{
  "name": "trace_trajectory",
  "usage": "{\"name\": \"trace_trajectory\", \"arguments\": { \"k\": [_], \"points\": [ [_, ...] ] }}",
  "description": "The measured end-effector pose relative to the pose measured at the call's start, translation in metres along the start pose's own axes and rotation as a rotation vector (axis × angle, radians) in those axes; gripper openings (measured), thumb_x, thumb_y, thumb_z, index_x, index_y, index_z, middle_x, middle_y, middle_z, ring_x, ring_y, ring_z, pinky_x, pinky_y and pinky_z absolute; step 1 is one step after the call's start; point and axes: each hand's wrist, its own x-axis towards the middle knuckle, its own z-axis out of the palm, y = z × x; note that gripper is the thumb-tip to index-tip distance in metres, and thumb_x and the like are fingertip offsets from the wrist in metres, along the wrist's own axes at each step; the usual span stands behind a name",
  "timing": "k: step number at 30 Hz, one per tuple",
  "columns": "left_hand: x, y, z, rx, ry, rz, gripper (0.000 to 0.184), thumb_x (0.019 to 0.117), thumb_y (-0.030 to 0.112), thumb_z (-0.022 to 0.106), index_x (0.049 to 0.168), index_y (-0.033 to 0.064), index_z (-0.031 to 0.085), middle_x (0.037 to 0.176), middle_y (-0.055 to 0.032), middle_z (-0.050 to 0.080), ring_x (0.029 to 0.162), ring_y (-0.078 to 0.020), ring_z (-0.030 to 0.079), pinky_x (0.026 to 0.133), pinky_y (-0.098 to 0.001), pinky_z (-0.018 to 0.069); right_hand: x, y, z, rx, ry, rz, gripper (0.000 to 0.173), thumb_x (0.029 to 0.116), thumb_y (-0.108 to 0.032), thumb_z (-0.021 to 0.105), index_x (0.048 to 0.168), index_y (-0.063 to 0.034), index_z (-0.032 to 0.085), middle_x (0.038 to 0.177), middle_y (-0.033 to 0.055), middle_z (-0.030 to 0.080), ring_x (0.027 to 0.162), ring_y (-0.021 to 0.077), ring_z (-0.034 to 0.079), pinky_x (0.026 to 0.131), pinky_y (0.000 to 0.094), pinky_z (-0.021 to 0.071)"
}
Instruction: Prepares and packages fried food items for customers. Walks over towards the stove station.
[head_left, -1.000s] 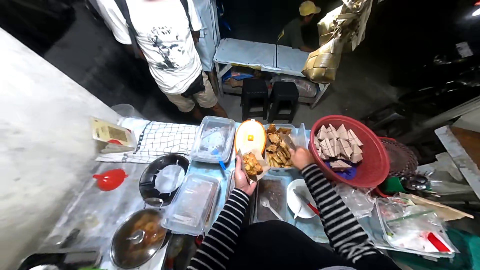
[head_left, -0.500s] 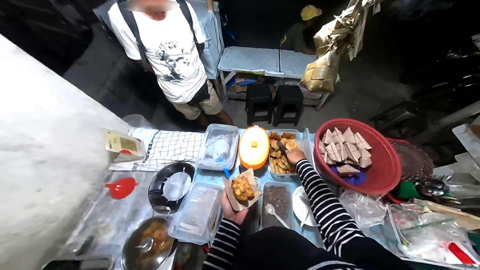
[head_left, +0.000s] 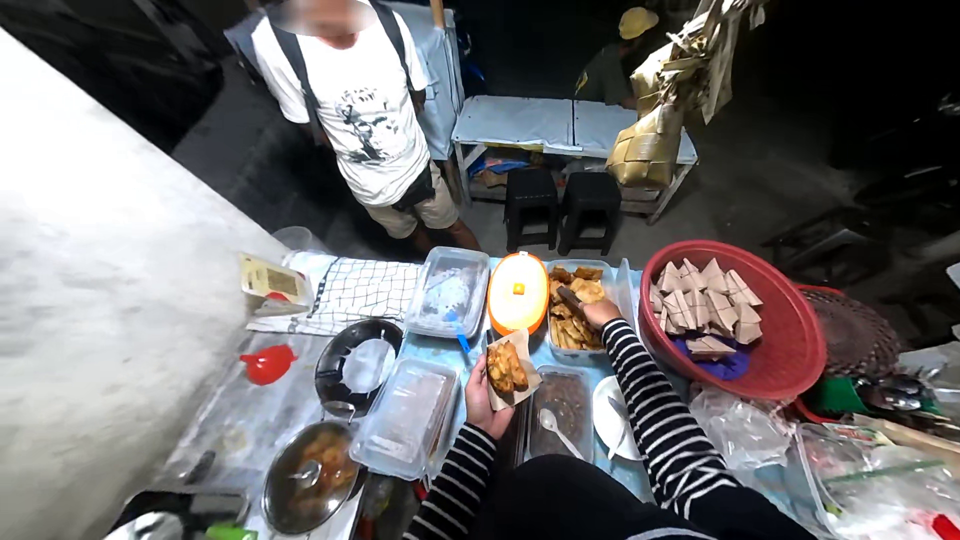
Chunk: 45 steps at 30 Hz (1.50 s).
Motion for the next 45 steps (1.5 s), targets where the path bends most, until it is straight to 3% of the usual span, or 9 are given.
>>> {"name": "trace_trajectory", "arguments": {
  "k": [4, 9, 13, 17, 22, 26, 35, 41, 45],
  "points": [
    [-0.004, 0.005, -0.009, 0.018, 0.023, 0.049, 0.049, 0.1086, 0.045, 0.029, 0.126, 0.0109, 0.06, 0.109, -0.0127, 0.071, 0.1, -0.0253, 0.071, 0.085, -0.0482, 0.0597, -0.012, -0.012, -0.007, -0.097, 0.047, -0.035, 0.052, 0.1044, -0.04, 0.052, 0.128, 0.005, 0.064, 0.137, 0.0252, 0.062, 0.133, 0.0356, 0.058, 0.11, 0.0555, 0.0452],
    [-0.016, 0.013, -0.015, 0.065, 0.089, 0.104, 0.05, 0.1096, 0.045, 0.026, 0.127, 0.0109, 0.059, 0.11, -0.0123, 0.071, 0.101, -0.0247, 0.071, 0.086, -0.0477, 0.0597, -0.001, -0.011, -0.018, -0.125, 0.046, -0.029, 0.05, 0.1015, -0.039, 0.055, 0.122, 0.0041, 0.068, 0.134, 0.0246, 0.064, 0.13, 0.036, 0.059, 0.107, 0.057, 0.0468],
    [-0.022, 0.017, -0.024, 0.091, 0.115, 0.157, 0.049, 0.109, 0.046, 0.029, 0.126, 0.0123, 0.06, 0.109, -0.0111, 0.071, 0.1, -0.0242, 0.071, 0.084, -0.0479, 0.0603, 0.008, -0.011, -0.021, -0.096, 0.038, -0.036, 0.051, 0.1016, -0.039, 0.055, 0.125, 0.0048, 0.066, 0.135, 0.0254, 0.063, 0.131, 0.0362, 0.059, 0.107, 0.0565, 0.0468],
    [-0.03, 0.015, -0.026, 0.149, 0.126, 0.145, 0.049, 0.1095, 0.046, 0.028, 0.126, 0.0121, 0.059, 0.109, -0.0109, 0.072, 0.1, -0.0234, 0.071, 0.084, -0.047, 0.0605, 0.022, -0.002, -0.011, -0.045, -0.01, -0.042, 0.056, 0.1059, -0.041, 0.049, 0.136, 0.0059, 0.059, 0.142, 0.0273, 0.057, 0.138, 0.0371, 0.053, 0.114, 0.056, 0.0422],
    [-0.039, 0.01, -0.015, 0.218, 0.159, 0.135, 0.045, 0.11, 0.043, 0.033, 0.123, 0.0103, 0.061, 0.105, -0.0109, 0.072, 0.096, -0.0216, 0.072, 0.082, -0.0436, 0.0615, 0.008, -0.012, -0.019, -0.081, -0.045, -0.04, 0.054, 0.1047, -0.04, 0.051, 0.129, 0.006, 0.065, 0.139, 0.0255, 0.061, 0.134, 0.0363, 0.056, 0.111, 0.0557, 0.0442],
    [-0.033, 0.005, -0.02, 0.223, 0.115, 0.094, 0.049, 0.1098, 0.045, 0.031, 0.126, 0.0096, 0.061, 0.108, -0.0125, 0.072, 0.098, -0.0233, 0.072, 0.084, -0.0448, 0.0613, 0.027, -0.006, -0.016, -0.039, -0.073, -0.037, 0.057, 0.1034, -0.044, 0.054, 0.13, 0.005, 0.063, 0.138, 0.0254, 0.061, 0.133, 0.0359, 0.057, 0.11, 0.0555, 0.0449],
    [-0.026, 0.0, -0.017, 0.261, 0.167, 0.039, 0.052, 0.1104, 0.046, 0.028, 0.126, 0.0081, 0.06, 0.106, -0.0138, 0.071, 0.096, -0.0243, 0.071, 0.081, -0.0443, 0.0609, -0.012, -0.006, -0.047, -0.057, -0.06, -0.082, 0.063, 0.1023, -0.049, 0.056, 0.13, 0.0067, 0.061, 0.133, 0.0265, 0.063, 0.127, 0.0381, 0.061, 0.107, 0.0579, 0.0462],
    [-0.02, -0.01, -0.02, 0.32, 0.153, -0.014, 0.052, 0.1102, 0.047, 0.029, 0.13, 0.0088, 0.059, 0.11, -0.015, 0.071, 0.098, -0.0253, 0.071, 0.081, -0.0449, 0.0608, -0.006, -0.01, -0.035, -0.152, -0.054, -0.062, 0.058, 0.105, -0.044, 0.05, 0.135, 0.0049, 0.06, 0.142, 0.025, 0.059, 0.137, 0.0349, 0.055, 0.113, 0.0548, 0.0428],
    [-0.023, -0.007, -0.019, 0.331, 0.16, 0.007, 0.053, 0.1107, 0.047, 0.028, 0.128, 0.0086, 0.06, 0.108, -0.0142, 0.072, 0.095, -0.0242, 0.072, 0.079, -0.0436, 0.0619, -0.005, -0.007, -0.029, -0.143, -0.027, -0.048, 0.055, 0.1047, -0.042, 0.05, 0.132, 0.0046, 0.062, 0.139, 0.0244, 0.061, 0.134, 0.0348, 0.057, 0.111, 0.0555, 0.0452]
  ]
}}
